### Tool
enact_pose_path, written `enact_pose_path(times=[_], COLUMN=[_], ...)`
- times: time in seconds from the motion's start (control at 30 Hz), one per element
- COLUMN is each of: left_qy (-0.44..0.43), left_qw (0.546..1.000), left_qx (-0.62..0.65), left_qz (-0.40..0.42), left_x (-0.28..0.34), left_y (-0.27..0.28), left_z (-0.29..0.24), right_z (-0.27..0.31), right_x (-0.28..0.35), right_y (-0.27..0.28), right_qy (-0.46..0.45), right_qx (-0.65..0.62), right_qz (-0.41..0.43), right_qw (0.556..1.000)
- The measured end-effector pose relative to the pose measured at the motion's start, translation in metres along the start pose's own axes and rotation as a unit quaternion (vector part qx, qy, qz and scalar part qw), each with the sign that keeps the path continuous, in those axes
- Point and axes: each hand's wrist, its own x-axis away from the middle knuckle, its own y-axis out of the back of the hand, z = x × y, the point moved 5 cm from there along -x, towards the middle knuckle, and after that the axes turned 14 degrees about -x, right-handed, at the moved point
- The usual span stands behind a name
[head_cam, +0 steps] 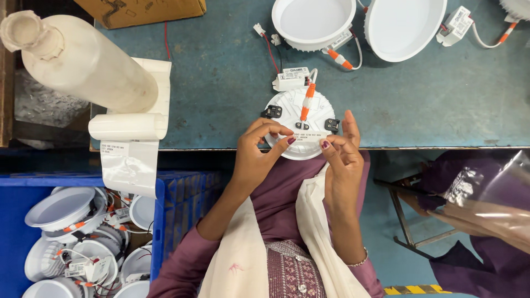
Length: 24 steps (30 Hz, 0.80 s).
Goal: The person assembles LED light fixtures by wiping the white plastic housing with a cloth, peeling labels from a roll, and attaching them to the back of the fixture. The person then connects the power driver to the fixture and places the completed unit into a blue crate.
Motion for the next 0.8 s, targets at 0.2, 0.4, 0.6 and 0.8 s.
enact_pose_path(times=[0.2, 0.4, 0.6, 0.8], left_qy=[0.003, 0.006, -0.027, -0.034], left_qw=[0.999, 1.0, 0.999, 0.998], left_qx=[0.042, 0.019, -0.007, -0.027], left_qz=[0.006, -0.005, -0.046, -0.055], left_x=[-0.004, -0.001, -0.004, -0.007], left_y=[-0.006, -0.001, 0.002, 0.002], left_z=[0.008, 0.01, 0.005, 0.003], right_z=[-0.002, 0.001, -0.002, -0.007], right_x=[-0.004, -0.006, -0.008, -0.013], right_y=[0.0, -0.003, -0.006, -0.001], right_qy=[-0.01, -0.011, 0.007, 0.008], right_qx=[0.023, 0.127, 0.151, 0.132], right_qz=[0.004, -0.003, -0.014, -0.016], right_qw=[1.0, 0.992, 0.988, 0.991])
